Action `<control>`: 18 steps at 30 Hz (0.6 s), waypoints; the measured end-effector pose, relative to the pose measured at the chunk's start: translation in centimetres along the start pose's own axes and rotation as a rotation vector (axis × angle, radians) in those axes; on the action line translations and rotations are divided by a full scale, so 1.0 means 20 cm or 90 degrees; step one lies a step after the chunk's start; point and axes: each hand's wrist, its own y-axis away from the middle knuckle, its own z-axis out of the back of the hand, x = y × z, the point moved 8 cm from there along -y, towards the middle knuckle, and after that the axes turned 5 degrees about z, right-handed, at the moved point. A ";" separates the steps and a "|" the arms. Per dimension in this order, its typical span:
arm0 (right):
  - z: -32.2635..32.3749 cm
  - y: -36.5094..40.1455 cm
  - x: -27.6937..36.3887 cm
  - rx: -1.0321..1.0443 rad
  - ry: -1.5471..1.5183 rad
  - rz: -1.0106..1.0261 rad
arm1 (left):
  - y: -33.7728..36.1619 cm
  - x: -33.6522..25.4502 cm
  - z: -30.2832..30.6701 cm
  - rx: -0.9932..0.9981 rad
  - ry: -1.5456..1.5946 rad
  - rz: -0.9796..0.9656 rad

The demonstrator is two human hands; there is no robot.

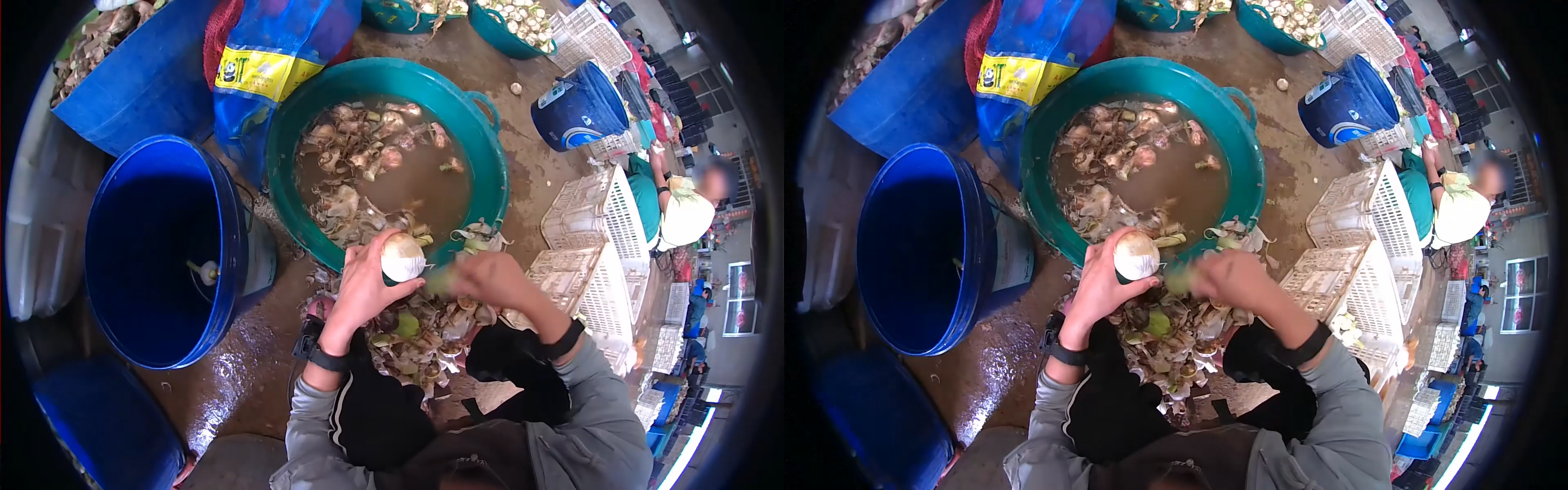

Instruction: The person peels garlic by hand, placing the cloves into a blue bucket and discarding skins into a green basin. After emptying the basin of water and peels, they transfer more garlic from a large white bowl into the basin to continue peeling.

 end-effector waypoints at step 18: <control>0.26 -0.28 0.16 -0.209 -0.362 -0.022 | 0.04 -0.16 0.09 -0.103 -0.159 -0.116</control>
